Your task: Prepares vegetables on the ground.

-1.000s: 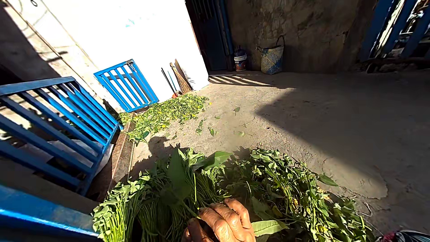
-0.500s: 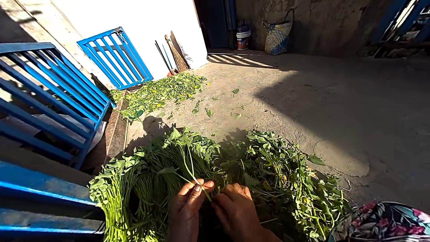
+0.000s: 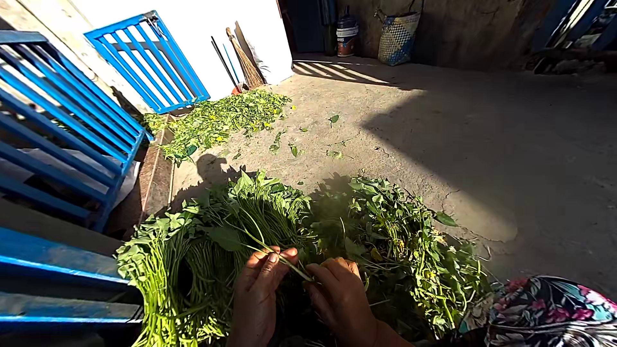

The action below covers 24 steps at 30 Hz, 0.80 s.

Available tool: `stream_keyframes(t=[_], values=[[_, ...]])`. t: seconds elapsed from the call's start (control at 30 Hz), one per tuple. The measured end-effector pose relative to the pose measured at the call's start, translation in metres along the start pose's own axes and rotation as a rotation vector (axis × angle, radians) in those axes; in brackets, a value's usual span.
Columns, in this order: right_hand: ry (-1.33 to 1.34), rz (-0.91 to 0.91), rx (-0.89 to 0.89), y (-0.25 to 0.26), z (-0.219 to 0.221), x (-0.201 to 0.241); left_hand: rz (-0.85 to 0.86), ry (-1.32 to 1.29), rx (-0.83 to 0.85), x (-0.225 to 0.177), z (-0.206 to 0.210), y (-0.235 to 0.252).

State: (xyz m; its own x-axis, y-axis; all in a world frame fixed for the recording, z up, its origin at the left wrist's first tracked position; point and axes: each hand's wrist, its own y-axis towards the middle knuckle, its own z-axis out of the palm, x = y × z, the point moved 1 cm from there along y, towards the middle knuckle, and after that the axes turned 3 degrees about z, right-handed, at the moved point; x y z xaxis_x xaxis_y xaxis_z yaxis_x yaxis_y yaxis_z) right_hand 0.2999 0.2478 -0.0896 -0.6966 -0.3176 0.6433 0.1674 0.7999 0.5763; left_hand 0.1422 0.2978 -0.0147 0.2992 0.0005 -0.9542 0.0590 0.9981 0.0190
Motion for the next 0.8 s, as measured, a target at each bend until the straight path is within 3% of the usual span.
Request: stream_keyframes(t=[0.17, 0.43, 0.5, 0.57, 0.63, 0.8], values=[[0.123, 0.066, 0.010, -0.010, -0.002, -0.008, 0.000, -0.007, -0.017, -0.001, 0.000, 0.000], [0.193, 0.023, 0.083, -0.015, -0.009, -0.015, -0.001, -0.015, -0.042, -0.003, -0.003, 0.001], [0.430, 0.232, 0.095, -0.014, -0.014, -0.010, -0.043, -0.016, -0.130, 0.000, -0.001, 0.000], [0.912, 0.725, 0.037, -0.003, -0.021, 0.006, -0.113, -0.005, -0.243, 0.004, 0.005, -0.002], [1.205, 1.127, -0.108, 0.008, -0.021, 0.016, -0.124, -0.003, -0.273, 0.009, 0.012, -0.006], [1.313, 1.523, -0.337, 0.016, -0.018, 0.001, 0.028, 0.012, -0.327, 0.010, 0.011, -0.004]])
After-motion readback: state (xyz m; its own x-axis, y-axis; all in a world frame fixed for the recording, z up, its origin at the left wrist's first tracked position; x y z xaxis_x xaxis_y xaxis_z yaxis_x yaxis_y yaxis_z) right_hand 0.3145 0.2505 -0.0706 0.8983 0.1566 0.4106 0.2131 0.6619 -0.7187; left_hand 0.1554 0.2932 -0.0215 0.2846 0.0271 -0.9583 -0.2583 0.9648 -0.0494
